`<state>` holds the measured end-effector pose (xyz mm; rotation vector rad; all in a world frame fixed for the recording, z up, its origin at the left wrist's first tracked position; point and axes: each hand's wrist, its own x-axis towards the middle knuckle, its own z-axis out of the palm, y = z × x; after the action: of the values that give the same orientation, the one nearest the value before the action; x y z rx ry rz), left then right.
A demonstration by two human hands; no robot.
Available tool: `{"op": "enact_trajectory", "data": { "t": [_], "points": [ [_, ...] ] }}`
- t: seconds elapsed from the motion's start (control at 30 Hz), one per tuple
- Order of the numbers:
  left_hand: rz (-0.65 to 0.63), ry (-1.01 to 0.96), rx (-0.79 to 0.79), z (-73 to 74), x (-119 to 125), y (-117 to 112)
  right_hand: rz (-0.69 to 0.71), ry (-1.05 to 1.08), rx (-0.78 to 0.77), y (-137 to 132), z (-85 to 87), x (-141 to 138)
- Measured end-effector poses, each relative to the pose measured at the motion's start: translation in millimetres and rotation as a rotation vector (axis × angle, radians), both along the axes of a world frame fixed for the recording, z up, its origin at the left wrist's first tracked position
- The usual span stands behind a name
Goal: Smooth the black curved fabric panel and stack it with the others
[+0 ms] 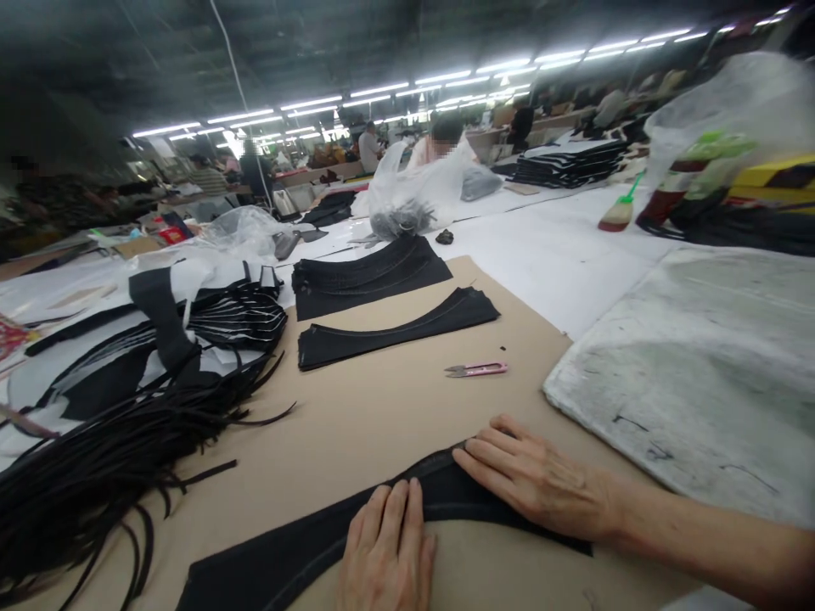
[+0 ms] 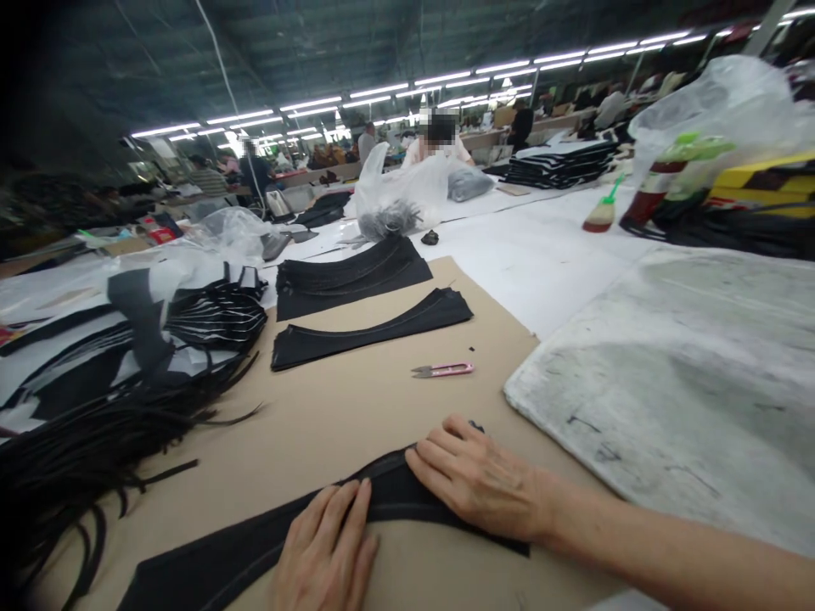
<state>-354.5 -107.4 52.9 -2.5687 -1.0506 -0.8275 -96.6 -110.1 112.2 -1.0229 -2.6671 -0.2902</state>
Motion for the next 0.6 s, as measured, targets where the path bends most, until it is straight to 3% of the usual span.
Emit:
{"op": "enact_trajectory", "data": {
  "t": [0.17,0.47,0.53,0.6],
  "points": [
    [0.017,-0.009,-0.011,5.5,4.3,3.1,-0.011,0.039,-0.1,-7.3,-6.2,10.3],
    [0.069,0.024,-0.001,8.3,11.0,3.6,-0.104,0.059,-0.092,-16.5,-2.6,30.9],
    [0.066,0.044,0.021,7.1,10.2,4.4,-0.194,0.105,-0.123,-19.4,-2.3,38.5],
    [0.06,0.069,0.059,5.9,9.7,5.4,-0.4,0.228,-0.178,-20.2,-1.4,46.0]
  ]
}}
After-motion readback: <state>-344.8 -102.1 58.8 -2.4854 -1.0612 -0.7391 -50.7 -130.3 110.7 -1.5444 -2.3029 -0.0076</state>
